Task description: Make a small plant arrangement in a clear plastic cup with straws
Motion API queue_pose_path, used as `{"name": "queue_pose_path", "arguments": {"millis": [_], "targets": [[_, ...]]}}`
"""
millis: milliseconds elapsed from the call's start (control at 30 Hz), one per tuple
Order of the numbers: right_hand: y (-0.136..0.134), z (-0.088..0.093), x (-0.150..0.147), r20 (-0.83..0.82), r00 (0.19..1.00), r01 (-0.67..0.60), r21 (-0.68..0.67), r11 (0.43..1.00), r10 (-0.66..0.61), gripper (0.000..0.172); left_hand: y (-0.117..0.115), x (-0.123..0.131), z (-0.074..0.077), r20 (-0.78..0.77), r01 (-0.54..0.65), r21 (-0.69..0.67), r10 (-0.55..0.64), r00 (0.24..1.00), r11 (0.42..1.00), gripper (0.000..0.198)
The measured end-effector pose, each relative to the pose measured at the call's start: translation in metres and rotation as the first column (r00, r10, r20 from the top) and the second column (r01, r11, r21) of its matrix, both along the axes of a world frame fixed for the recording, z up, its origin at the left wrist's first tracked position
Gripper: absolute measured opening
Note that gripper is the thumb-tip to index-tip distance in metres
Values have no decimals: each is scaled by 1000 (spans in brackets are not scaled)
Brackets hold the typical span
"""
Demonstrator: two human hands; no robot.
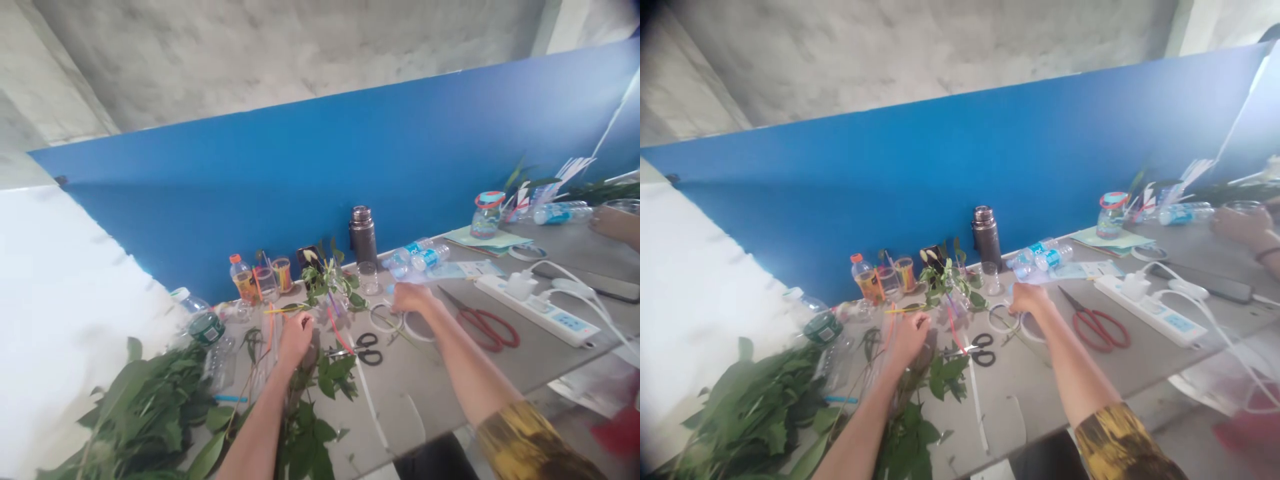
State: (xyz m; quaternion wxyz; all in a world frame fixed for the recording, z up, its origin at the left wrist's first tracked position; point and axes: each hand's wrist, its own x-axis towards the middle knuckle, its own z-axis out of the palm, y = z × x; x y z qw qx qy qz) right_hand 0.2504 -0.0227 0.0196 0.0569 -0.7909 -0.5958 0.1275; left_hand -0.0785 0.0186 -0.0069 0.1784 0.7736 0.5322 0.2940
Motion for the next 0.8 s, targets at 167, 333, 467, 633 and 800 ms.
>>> {"name": "queue_pose_path", "arguments": {"millis": [167, 333, 467, 633, 800], "targets": [[12, 16, -11, -150, 988, 84, 331, 940, -36, 24, 5, -1, -7, 21, -10, 3, 10, 1000, 1000, 18], [31, 7, -40, -156, 987, 57, 499, 865, 25, 35, -1, 1, -6, 76, 16, 16, -17, 997, 1000, 19], [30, 1, -35, -164, 986, 75, 493, 867, 8, 25, -11, 8, -4, 184, 79, 32, -84, 979, 996, 21], [-2, 14, 3, -358, 915, 44, 548, 836, 186, 24, -32, 24, 0, 324, 221, -51, -193, 926, 974, 26], [-27, 25, -21, -608, 593, -210, 517, 830, 528, 21, -54, 37, 6, 593, 477, -189, -287, 752, 859, 66]]}}
